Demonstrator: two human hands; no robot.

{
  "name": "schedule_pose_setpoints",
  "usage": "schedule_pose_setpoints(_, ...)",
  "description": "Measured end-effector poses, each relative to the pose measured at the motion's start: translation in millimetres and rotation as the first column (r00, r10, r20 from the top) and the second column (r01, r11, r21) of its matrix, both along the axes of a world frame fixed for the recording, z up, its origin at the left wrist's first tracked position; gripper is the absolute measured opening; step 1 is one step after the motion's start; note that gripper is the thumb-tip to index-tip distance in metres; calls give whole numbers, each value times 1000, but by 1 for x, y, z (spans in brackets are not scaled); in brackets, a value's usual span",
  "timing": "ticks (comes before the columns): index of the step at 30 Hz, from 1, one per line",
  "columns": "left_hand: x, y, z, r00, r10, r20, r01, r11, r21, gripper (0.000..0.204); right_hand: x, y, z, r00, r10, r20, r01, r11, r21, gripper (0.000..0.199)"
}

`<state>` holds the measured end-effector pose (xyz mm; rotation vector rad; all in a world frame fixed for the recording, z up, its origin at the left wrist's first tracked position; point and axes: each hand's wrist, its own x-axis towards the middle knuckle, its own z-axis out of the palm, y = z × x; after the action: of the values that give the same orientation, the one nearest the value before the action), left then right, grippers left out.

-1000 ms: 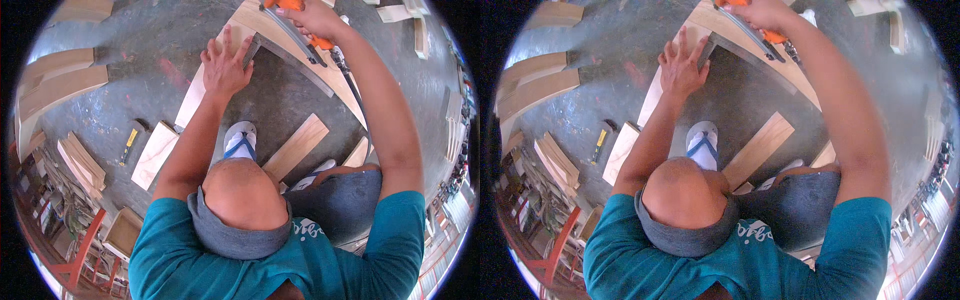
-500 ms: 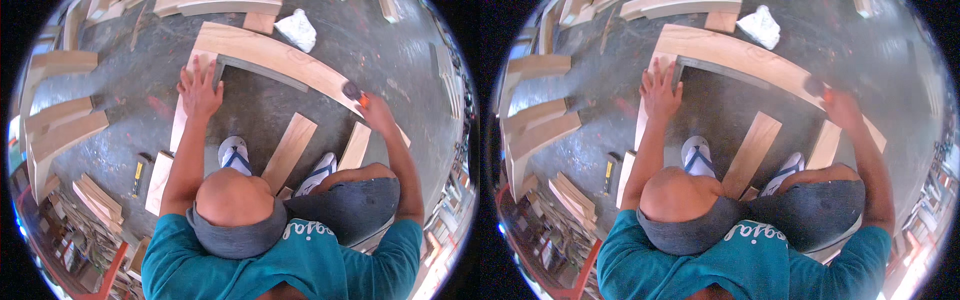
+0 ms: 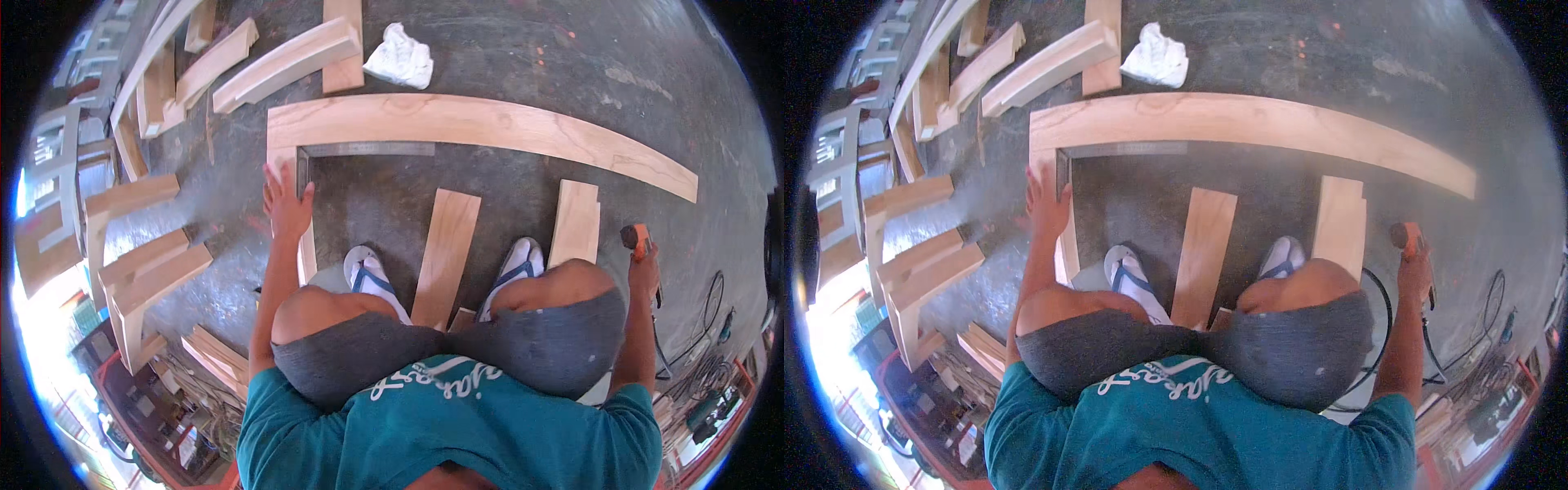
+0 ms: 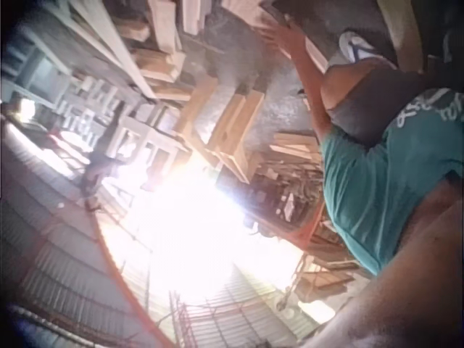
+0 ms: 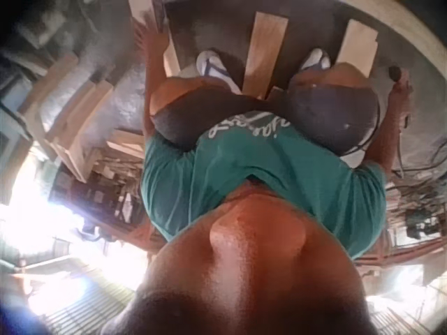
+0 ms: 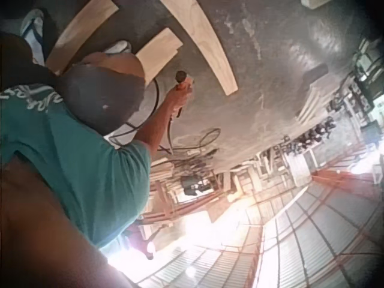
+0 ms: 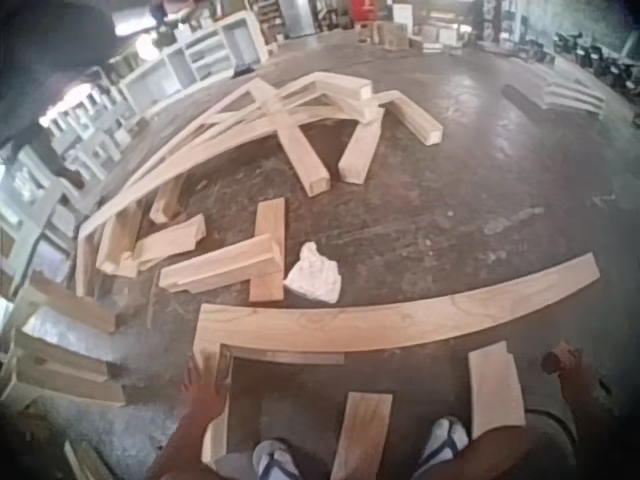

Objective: Aligning and securing wooden planks using glue and a pneumatic nailer to form a frame.

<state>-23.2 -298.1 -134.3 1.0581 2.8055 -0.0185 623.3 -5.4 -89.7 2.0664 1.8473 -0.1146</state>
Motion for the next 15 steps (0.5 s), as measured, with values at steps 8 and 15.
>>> schedule_pose_setpoints(8, 61, 53, 241, 635, -580, 510, 502, 812, 298, 41, 75, 13, -44, 999, -47, -1, 46, 990, -134, 69)
schedule_pose_setpoints(15, 202, 85, 309, -537, -690, 486, 382, 315, 869, 30, -47, 108, -6, 926, 355, -130, -364, 930, -51, 61)
